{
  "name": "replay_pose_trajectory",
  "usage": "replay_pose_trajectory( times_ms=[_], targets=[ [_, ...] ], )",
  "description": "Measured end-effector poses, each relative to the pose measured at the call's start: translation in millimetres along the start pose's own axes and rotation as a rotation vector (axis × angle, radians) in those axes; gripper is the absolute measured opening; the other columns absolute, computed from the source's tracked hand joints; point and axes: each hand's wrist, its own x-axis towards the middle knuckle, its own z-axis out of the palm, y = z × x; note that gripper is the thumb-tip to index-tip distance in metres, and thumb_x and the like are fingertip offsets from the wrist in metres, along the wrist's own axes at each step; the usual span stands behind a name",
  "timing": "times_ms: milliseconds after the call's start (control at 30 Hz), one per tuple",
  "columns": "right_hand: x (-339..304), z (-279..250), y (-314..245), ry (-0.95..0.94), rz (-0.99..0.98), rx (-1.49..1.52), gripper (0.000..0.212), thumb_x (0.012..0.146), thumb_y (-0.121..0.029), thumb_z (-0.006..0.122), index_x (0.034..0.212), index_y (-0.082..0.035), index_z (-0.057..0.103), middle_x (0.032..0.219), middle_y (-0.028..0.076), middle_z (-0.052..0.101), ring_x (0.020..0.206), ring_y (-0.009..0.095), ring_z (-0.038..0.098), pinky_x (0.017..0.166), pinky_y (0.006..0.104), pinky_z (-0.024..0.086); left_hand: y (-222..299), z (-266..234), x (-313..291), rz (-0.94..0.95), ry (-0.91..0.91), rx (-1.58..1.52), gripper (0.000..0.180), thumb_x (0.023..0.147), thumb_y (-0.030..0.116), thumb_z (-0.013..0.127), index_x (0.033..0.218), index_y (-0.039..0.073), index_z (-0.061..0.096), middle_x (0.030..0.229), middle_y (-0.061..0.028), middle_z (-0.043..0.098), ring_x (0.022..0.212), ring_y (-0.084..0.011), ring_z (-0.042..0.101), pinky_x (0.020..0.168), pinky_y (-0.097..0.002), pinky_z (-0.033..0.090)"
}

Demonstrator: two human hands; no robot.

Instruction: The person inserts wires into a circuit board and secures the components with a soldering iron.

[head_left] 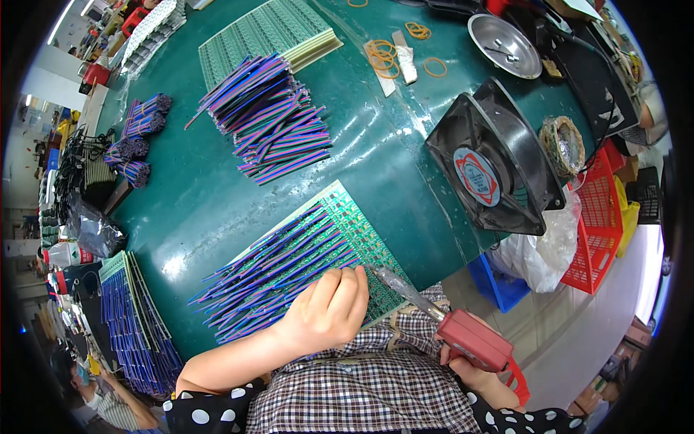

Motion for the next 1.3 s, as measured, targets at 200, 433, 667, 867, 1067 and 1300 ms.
replay_pose_trajectory(
  times_ms=[200, 433, 667, 867, 1067, 1300],
  targets=[
    [5.7, -7.9, 6.0, -0.123, -0.111, -0.195, 0.058, 0.064, -0.012, 0.078, 0.116, 0.005, 0.058, 0.087, 0.008, 0.069, 0.066, 0.019, 0.068, 0.061, 0.0275, 0.054, -2.8, -0.1, -1.1, 0.016, -0.004, 0.027, 0.019, 0.071, 0.005, 0.063, 0.088, -0.005, 0.066, 0.078, -0.0085, 0.059, 0.072, -0.0165, 0.059, 0.056, -0.0200, 0.048],
    [-5.6, -31.4, -11.6, -0.199, 0.153, 0.121, 0.031, 0.069, -0.015, 0.074, 0.095, -0.004, 0.063, 0.073, 0.002, 0.064, 0.062, 0.016, 0.063, 0.061, 0.0256, 0.050, 1.7, -3.2, 5.6, 0.006, -0.038, 0.031, 0.028, 0.067, 0.008, 0.061, 0.092, -0.003, 0.066, 0.085, -0.0080, 0.061, 0.075, -0.0165, 0.060, 0.059, -0.0232, 0.049],
    [-10.5, -31.5, -8.5, 0.418, -0.457, 0.200, 0.022, 0.084, -0.017, 0.063, 0.102, -0.005, 0.060, 0.084, 0.004, 0.063, 0.070, 0.012, 0.064, 0.068, 0.0264, 0.050, 2.6, -2.0, -6.6, -0.019, 0.015, 0.034, 0.024, 0.069, 0.005, 0.061, 0.090, -0.005, 0.065, 0.081, -0.0084, 0.060, 0.073, -0.0185, 0.059, 0.054, -0.0234, 0.045],
    [88.2, -73.5, -26.2, 0.864, -0.437, 0.014, 0.025, 0.094, -0.007, 0.049, 0.117, 0.004, 0.051, 0.092, 0.007, 0.059, 0.061, 0.007, 0.046, 0.056, 0.0234, 0.042, 8.1, -8.2, -3.0, -0.063, -0.115, -0.067, 0.029, 0.068, 0.006, 0.059, 0.094, -0.005, 0.062, 0.081, -0.0082, 0.056, 0.073, -0.0194, 0.056, 0.060, -0.0276, 0.048],
    [87.1, -78.7, -16.2, 0.879, -0.656, 0.191, 0.030, 0.093, -0.004, 0.047, 0.122, 0.004, 0.045, 0.118, 0.015, 0.057, 0.062, 0.008, 0.047, 0.055, 0.0204, 0.040, 6.1, -19.4, 9.2, -0.168, -0.227, -0.174, 0.035, 0.069, 0.011, 0.058, 0.101, -0.003, 0.059, 0.082, -0.0056, 0.051, 0.076, -0.0174, 0.054, 0.059, -0.0259, 0.048],
    [72.1, -67.5, -20.2, 0.944, -0.568, 0.229, 0.027, 0.094, -0.007, 0.048, 0.118, 0.005, 0.046, 0.116, 0.014, 0.058, 0.061, 0.007, 0.045, 0.053, 0.0198, 0.038, -77.8, -8.7, 41.1, -0.392, -0.119, -0.282, 0.009, 0.075, 0.008, 0.057, 0.082, 0.002, 0.054, 0.085, -0.0139, 0.055, 0.082, -0.0322, 0.056, 0.070, -0.0423, 0.049]
  ],
)
